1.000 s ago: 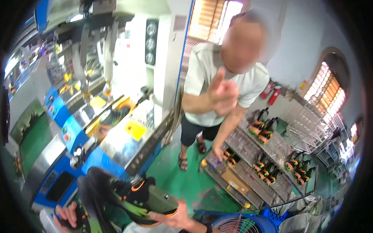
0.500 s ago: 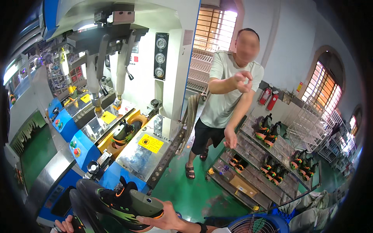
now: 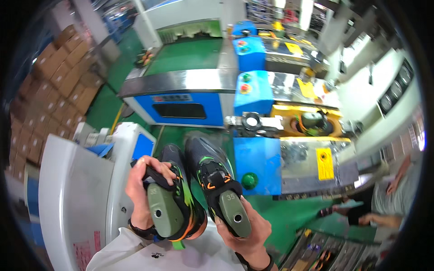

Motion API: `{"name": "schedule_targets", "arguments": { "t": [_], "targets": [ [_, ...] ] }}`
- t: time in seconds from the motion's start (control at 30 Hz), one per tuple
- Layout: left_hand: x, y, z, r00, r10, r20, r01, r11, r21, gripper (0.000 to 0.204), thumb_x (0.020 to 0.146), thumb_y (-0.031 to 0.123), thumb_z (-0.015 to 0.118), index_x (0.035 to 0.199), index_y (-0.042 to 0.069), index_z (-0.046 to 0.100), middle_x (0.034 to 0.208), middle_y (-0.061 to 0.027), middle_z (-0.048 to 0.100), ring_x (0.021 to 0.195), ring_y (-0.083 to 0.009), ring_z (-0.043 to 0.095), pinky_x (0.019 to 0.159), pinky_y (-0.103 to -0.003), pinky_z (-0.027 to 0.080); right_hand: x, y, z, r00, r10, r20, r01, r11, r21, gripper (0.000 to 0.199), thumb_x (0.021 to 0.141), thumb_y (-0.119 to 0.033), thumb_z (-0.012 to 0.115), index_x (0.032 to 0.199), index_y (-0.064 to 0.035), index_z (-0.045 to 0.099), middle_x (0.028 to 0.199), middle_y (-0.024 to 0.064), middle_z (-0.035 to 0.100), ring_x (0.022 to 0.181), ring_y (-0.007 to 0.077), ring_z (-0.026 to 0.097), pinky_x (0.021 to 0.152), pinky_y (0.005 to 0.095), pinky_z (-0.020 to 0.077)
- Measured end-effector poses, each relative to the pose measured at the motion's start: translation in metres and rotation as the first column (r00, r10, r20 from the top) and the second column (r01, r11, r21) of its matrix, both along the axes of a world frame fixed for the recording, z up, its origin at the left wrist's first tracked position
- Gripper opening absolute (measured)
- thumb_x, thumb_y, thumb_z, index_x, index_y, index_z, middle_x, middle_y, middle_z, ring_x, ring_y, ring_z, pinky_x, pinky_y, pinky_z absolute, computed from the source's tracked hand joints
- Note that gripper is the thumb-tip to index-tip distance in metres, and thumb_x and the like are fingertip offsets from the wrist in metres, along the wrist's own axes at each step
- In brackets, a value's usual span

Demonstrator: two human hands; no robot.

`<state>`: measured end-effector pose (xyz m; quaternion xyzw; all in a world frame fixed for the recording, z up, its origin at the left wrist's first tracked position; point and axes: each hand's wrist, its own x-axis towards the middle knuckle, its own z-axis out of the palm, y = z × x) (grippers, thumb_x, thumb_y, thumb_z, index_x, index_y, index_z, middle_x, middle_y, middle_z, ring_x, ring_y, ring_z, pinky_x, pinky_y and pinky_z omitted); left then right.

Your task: The worker is operating lasting machines and conveyor systems to shape and set shoe uppers onto lasts.

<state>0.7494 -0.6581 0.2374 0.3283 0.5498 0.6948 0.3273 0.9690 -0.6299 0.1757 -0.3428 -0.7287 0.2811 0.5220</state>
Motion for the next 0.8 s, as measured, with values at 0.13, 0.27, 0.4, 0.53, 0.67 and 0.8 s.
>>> {"name": "schedule_targets", "arguments": {
  "t": [0.13,0.27,0.4,0.53,0.67,0.8],
  "targets": [
    [0.004,-0.025,0.007,0.989,0.14,-0.041,-0.142,0.988,-0.061,0.043,0.095,0.036,0.041,0.084,-0.002,0.057,0.066,-0.0149,0.064,0.071,-0.0241,0.065,0.087,-0.038,0.044,-0.013,0.005,-0.004,0.969,0.233,-0.076,-0.244,0.95,-0.193,0.056,0.064,-0.011,0.08,0.11,0.0142,0.059,0.09,0.0188,0.07,0.076,0.0226,0.071,0.068,0.0299,0.0559],
    [-0.01,-0.033,0.003,0.967,0.239,-0.084,-0.245,0.968,-0.064,0.041,0.095,0.035,0.043,0.083,-0.001,0.057,0.068,-0.0149,0.064,0.071,-0.0239,0.064,0.088,-0.038,0.043,-0.034,0.012,-0.005,0.957,0.286,-0.04,-0.288,0.933,-0.217,0.058,0.063,-0.013,0.082,0.111,0.0113,0.06,0.09,0.0175,0.07,0.076,0.0219,0.071,0.069,0.0291,0.0556],
    [-0.044,-0.031,-0.005,0.941,0.336,-0.029,-0.337,0.94,-0.041,0.038,0.094,0.034,0.043,0.081,0.0,0.056,0.065,-0.0156,0.064,0.068,-0.0241,0.064,0.087,-0.037,0.043,-0.072,0.026,0.007,0.941,0.321,0.104,-0.304,0.94,-0.155,0.058,0.063,-0.017,0.083,0.111,0.0082,0.061,0.094,0.0184,0.07,0.078,0.0244,0.071,0.07,0.0298,0.0558],
    [-0.103,-0.011,-0.023,0.92,0.382,0.09,-0.384,0.923,0.0,0.036,0.092,0.033,0.044,0.08,0.001,0.055,0.063,-0.0157,0.063,0.065,-0.0242,0.063,0.086,-0.036,0.043,-0.133,0.049,0.006,0.927,0.318,0.199,-0.329,0.944,0.023,0.058,0.062,-0.014,0.082,0.111,0.0092,0.061,0.09,0.0179,0.07,0.077,0.0241,0.072,0.068,0.0293,0.0553],
    [-0.155,0.024,-0.017,0.925,0.369,0.091,-0.375,0.925,0.059,0.036,0.091,0.033,0.045,0.08,0.001,0.055,0.062,-0.0158,0.063,0.065,-0.0244,0.063,0.087,-0.036,0.042,-0.187,0.079,0.01,0.949,0.25,0.194,-0.274,0.955,0.113,0.056,0.063,-0.012,0.082,0.111,0.007,0.062,0.089,0.0155,0.071,0.072,0.0225,0.071,0.065,0.0281,0.055],
    [-0.203,0.058,-0.013,0.892,0.434,0.129,-0.448,0.887,0.113,0.036,0.09,0.032,0.043,0.079,0.001,0.056,0.062,-0.0139,0.062,0.067,-0.0246,0.063,0.089,-0.038,0.041,-0.233,0.11,0.03,0.954,0.24,0.183,-0.213,0.965,-0.155,0.053,0.067,-0.012,0.081,0.113,0.0046,0.061,0.083,0.0132,0.07,0.071,0.0194,0.07,0.065,0.0264,0.0544]
  ]
}}
